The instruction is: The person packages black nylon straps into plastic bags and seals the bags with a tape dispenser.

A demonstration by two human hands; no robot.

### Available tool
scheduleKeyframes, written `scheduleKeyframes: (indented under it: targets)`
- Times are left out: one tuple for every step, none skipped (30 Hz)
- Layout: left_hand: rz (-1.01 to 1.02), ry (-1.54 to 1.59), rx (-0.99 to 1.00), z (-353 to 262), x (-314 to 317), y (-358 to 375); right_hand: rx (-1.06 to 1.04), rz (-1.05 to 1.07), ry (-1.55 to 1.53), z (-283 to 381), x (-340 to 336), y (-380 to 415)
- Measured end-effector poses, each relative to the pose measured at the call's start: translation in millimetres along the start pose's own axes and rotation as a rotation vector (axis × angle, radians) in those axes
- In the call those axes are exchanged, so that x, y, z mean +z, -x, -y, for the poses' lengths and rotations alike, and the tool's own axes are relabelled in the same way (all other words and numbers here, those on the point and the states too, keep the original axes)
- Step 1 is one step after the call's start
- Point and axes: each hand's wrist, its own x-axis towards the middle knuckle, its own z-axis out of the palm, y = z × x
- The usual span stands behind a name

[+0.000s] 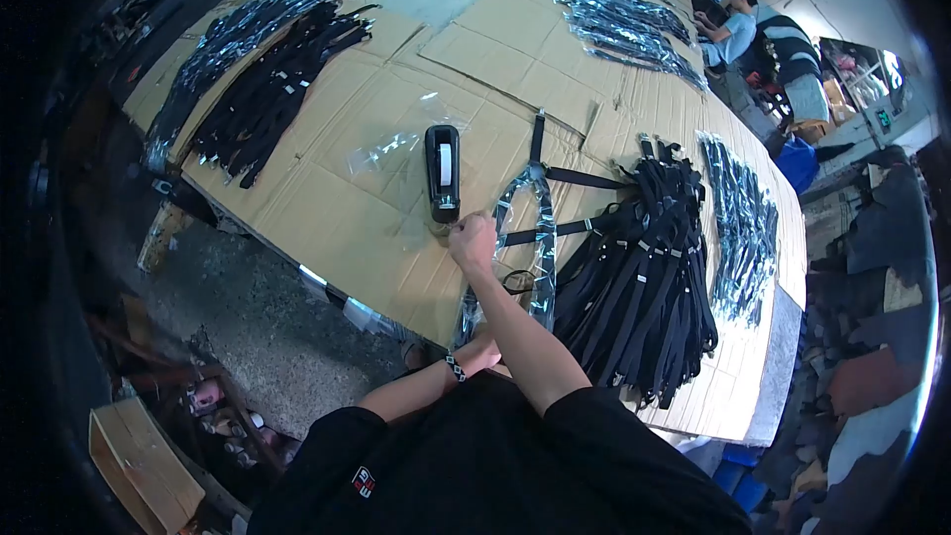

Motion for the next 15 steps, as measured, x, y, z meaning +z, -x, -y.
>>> scheduleKeyframes:
  targets:
    - [0.011,-0.051,0.05,-8,4,4,-0.063,0.068,-0.045,-5,-9,2]
    - [0.042,-0.119,0.154,-19,13,12,-0.003,0.102,-0.125,-3,-22,2]
    - [0.067,-0.191,0.153,-26,17,17,0.064,0.135,-0.203,-1,-35,6]
    - [0.093,-0.262,0.154,-34,22,23,0.135,0.164,-0.279,0,-52,11]
    - [0.113,-0.343,0.058,-45,19,25,0.2,0.251,-0.41,-4,-74,12]
    - [0.135,-0.425,-0.04,-51,18,26,0.244,0.302,-0.495,-7,-98,15]
    - [0.116,-0.357,-0.012,-50,21,25,0.296,0.29,-0.56,-1,-125,23]
    - [0.107,-0.394,-0.033,-64,28,36,0.343,0.275,-0.627,2,-148,30]
    - [0.107,-0.352,-0.02,-54,22,26,0.362,0.305,-0.601,-8,-167,39]
    - [0.106,-0.31,-0.006,-45,16,16,0.379,0.336,-0.576,-16,-184,49]
    - [0.132,-0.31,-0.012,-53,18,23,0.443,0.359,-0.621,-14,-199,60]
    - [0.157,-0.31,-0.019,-63,17,32,0.484,0.348,-0.611,-17,-207,71]
    - [0.181,-0.309,-0.027,-71,18,38,0.526,0.338,-0.602,-20,-213,82]
    - [0.16,-0.341,-0.024,-74,19,37,0.567,0.329,-0.595,-22,-216,90]
    - [0.138,-0.374,-0.023,-75,21,37,0.584,0.31,-0.593,-24,-217,96]
